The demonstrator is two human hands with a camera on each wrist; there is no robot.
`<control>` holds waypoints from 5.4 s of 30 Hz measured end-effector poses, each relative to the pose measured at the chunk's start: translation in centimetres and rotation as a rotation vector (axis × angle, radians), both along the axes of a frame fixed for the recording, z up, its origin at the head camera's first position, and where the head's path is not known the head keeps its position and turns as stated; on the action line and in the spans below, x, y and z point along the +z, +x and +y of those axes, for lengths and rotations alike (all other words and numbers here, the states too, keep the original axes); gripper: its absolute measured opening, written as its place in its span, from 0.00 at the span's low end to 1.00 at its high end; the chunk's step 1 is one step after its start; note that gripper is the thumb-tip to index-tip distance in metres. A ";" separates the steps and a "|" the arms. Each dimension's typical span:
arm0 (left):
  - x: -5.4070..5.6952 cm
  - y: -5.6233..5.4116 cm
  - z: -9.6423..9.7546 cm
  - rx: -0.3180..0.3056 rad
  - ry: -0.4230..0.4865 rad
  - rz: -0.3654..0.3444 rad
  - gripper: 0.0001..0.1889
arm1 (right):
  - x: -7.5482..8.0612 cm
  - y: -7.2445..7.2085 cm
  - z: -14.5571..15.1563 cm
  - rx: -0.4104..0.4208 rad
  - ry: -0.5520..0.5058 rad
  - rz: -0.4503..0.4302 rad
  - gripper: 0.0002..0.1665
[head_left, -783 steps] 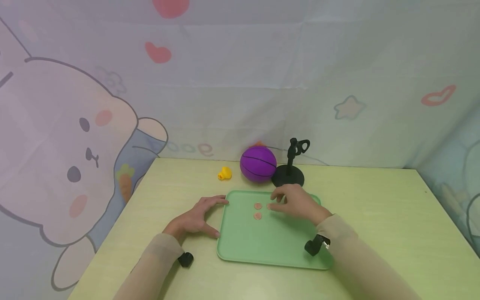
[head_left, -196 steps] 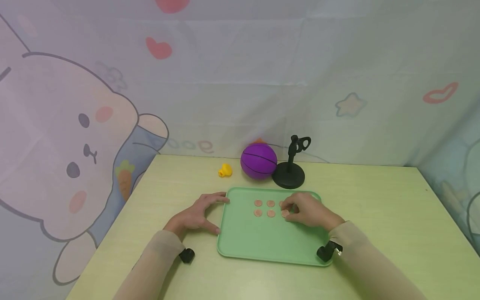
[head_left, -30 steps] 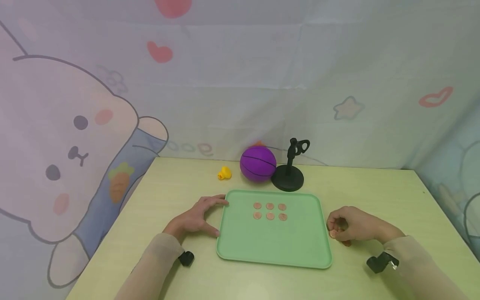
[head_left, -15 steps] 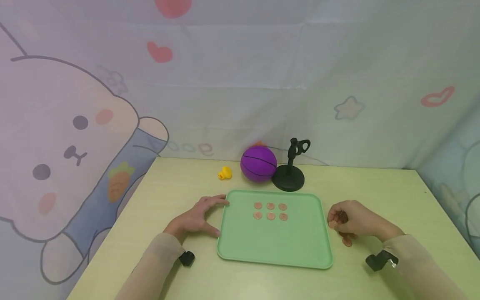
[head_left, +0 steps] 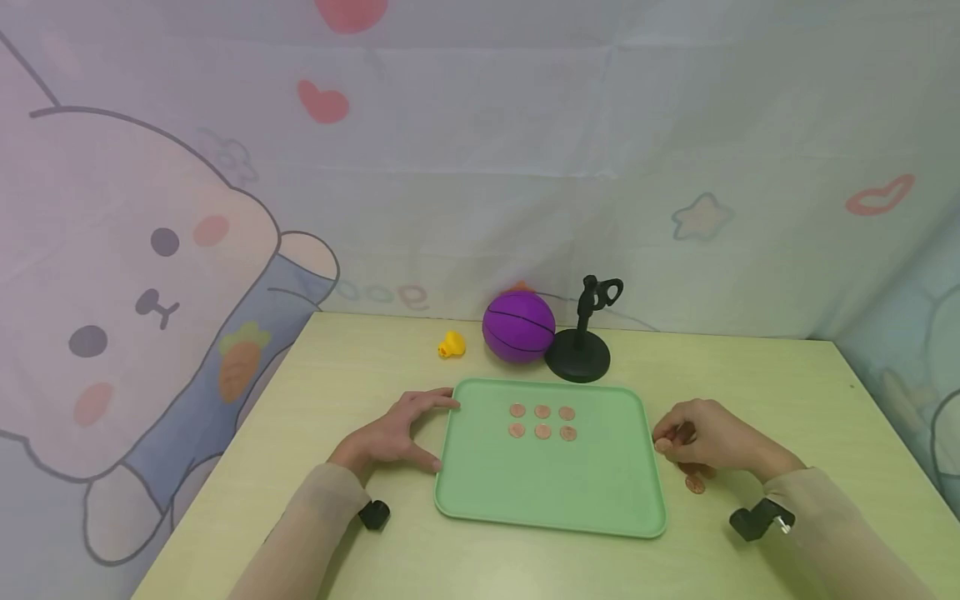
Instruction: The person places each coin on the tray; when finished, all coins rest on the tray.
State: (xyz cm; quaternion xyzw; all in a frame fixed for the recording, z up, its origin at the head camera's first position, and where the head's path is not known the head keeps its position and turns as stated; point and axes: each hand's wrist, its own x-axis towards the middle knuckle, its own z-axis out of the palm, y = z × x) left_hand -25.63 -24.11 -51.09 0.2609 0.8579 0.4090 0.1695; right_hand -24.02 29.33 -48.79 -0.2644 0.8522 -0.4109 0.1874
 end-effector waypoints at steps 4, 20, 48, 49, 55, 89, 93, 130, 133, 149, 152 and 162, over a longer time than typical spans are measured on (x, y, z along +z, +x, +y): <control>0.2 0.0 0.1 0.001 -0.001 -0.002 0.47 | 0.0 0.1 0.0 0.022 -0.037 -0.021 0.09; -0.1 0.0 -0.1 -0.003 0.006 0.008 0.47 | 0.4 0.0 0.3 -0.009 0.028 -0.019 0.11; -0.2 -0.1 -0.1 0.007 0.011 -0.007 0.47 | 0.8 0.4 0.0 -0.115 0.042 0.037 0.16; -0.1 -0.1 -0.1 0.008 0.015 -0.012 0.46 | 0.9 0.3 0.0 -0.118 0.047 0.065 0.16; 0.0 -0.1 0.0 0.004 0.022 -0.020 0.46 | 1.0 -0.2 -1.1 -0.115 0.086 0.227 0.15; 0.1 0.0 0.0 0.025 0.012 -0.058 0.46 | 0.1 -0.8 -15.2 0.136 0.054 0.417 0.07; 0.2 0.0 0.0 0.028 0.011 -0.063 0.46 | 0.2 -0.7 -16.2 0.136 0.088 0.436 0.07; -0.2 -0.1 -0.1 0.025 0.019 -0.047 0.45 | 0.0 0.2 -19.9 0.090 0.231 0.471 0.10; -0.2 -0.1 -0.1 0.025 0.018 -0.053 0.46 | 0.0 0.2 -20.0 0.087 0.234 0.471 0.10; -0.3 -0.2 0.0 0.020 0.026 -0.041 0.46 | -0.1 0.2 -20.5 0.080 0.218 0.474 0.06; -0.4 -0.2 0.0 0.017 0.018 -0.038 0.46 | 0.0 0.1 -20.3 0.074 0.213 0.444 0.05; -0.2 -0.2 0.0 0.020 0.016 -0.041 0.46 | 0.5 -0.9 -17.1 0.031 0.169 0.448 0.04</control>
